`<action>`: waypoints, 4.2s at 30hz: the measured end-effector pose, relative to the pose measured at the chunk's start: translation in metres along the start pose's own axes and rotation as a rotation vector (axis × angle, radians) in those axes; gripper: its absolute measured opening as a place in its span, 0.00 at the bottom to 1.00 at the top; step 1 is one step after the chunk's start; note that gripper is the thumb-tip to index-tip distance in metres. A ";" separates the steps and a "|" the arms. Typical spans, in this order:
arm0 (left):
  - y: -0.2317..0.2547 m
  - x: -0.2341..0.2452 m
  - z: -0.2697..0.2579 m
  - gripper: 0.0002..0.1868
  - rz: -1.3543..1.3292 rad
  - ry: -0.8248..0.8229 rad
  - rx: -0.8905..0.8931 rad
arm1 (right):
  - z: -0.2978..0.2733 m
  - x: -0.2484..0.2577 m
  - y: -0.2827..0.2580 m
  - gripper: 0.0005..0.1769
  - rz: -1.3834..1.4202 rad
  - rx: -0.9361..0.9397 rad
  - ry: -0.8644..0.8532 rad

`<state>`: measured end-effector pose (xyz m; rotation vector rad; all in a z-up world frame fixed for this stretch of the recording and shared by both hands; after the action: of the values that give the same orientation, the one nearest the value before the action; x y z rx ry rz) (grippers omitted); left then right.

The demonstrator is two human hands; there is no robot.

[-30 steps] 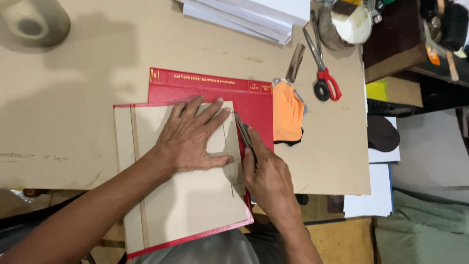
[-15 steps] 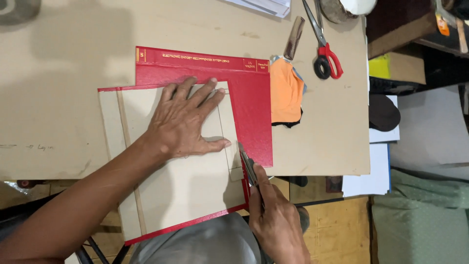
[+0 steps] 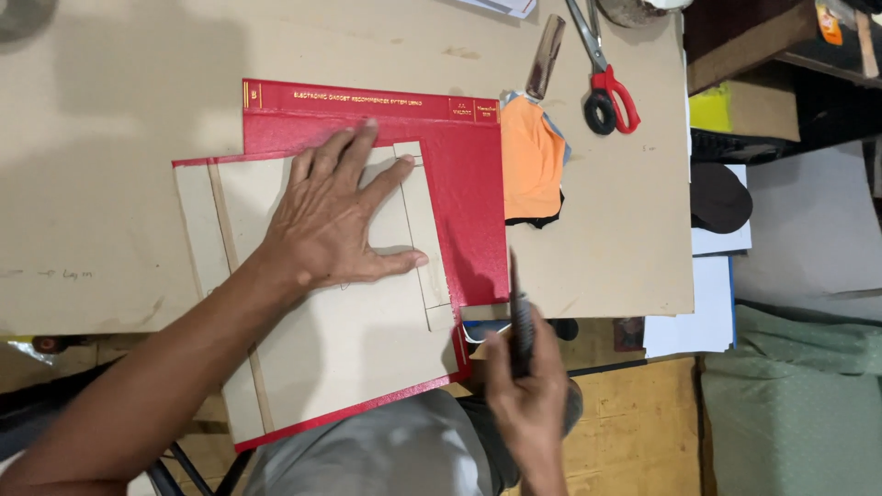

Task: The person uses a utility knife to cut a piece of white paper placed on a red book, following a drawn outline. They then use scissors to trim the edges of the red book cover.

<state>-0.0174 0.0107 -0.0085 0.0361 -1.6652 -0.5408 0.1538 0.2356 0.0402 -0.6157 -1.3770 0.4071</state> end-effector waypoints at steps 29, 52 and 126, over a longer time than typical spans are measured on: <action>0.007 0.089 -0.026 0.32 -0.866 -0.227 0.554 | 0.011 -0.003 0.023 0.09 0.650 -0.288 0.350; 0.003 0.051 -0.036 0.28 -0.826 0.045 0.438 | 0.045 -0.016 0.002 0.14 0.618 -0.241 0.222; 0.040 0.093 -0.041 0.07 -1.166 -0.093 0.680 | 0.035 -0.022 0.034 0.16 0.296 -0.020 0.363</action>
<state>0.0155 0.0026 0.0955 1.5592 -1.7297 -0.7860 0.1185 0.2551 0.0048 -0.8691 -0.9468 0.4905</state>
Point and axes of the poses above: each hand's wrist, its own z-axis towards the middle knuckle, its own x-axis out of the back of the hand, y = z × x, the point moved 2 cm from there along z, towards the middle knuckle, and after that the axes turned 12 degrees about x, right-handed, at the moved point
